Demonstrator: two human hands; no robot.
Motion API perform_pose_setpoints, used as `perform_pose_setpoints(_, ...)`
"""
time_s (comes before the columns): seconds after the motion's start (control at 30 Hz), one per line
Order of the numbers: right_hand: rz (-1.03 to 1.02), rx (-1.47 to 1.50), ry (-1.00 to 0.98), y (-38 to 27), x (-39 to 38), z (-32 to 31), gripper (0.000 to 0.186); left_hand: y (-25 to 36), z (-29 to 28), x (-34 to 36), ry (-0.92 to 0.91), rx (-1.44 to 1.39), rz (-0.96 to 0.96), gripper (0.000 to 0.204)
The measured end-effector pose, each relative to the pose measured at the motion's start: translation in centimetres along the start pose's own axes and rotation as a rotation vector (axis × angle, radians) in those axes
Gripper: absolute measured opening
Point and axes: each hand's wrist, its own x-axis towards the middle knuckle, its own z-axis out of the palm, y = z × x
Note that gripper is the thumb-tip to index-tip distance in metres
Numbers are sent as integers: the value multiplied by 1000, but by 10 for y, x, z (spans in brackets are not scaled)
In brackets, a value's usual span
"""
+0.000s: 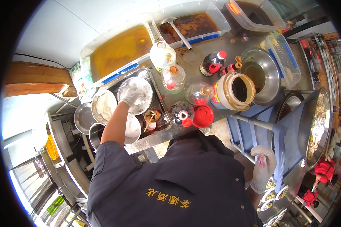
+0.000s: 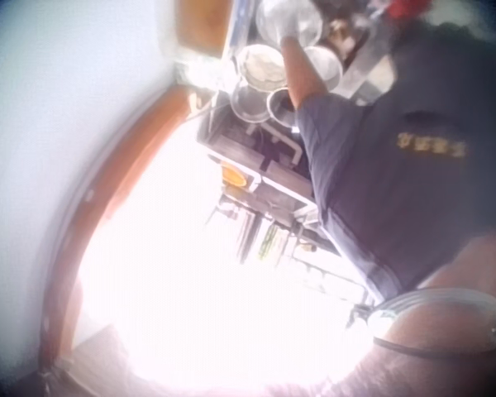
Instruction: The person adds various seasonings and oil from bottles and containers into a large bowl filled with chopped vegetables and meat, then thoroughly mixes the ingredients together by hand.
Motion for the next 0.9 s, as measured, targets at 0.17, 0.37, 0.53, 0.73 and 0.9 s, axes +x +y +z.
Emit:
perform_pose_setpoints(0.17, -21, 49, -33, 6, 3, -17, 23, 27, 0, -32, -35, -492, -40, 12)
perform_pose_setpoints(0.37, -110, 145, -66, 16, 1, -54, 22, 80, -29, -77, -65, -455, 10, 7)
perform_pose_setpoints(0.53, -148, 218, -28, 34, -12, -110, 18, 219, 27, -106, -481, -1007, 63, 7)
perform_pose_setpoints(0.73, -182, 224, 14, 40, -44, -210, 14, 414, 269, -176, -227, -141, 470, 13)
perform_pose_setpoints(0.9, -167, 411, 202, 61, -80, -287, 8, 547, 499, -183, -1025, -84, 672, 27)
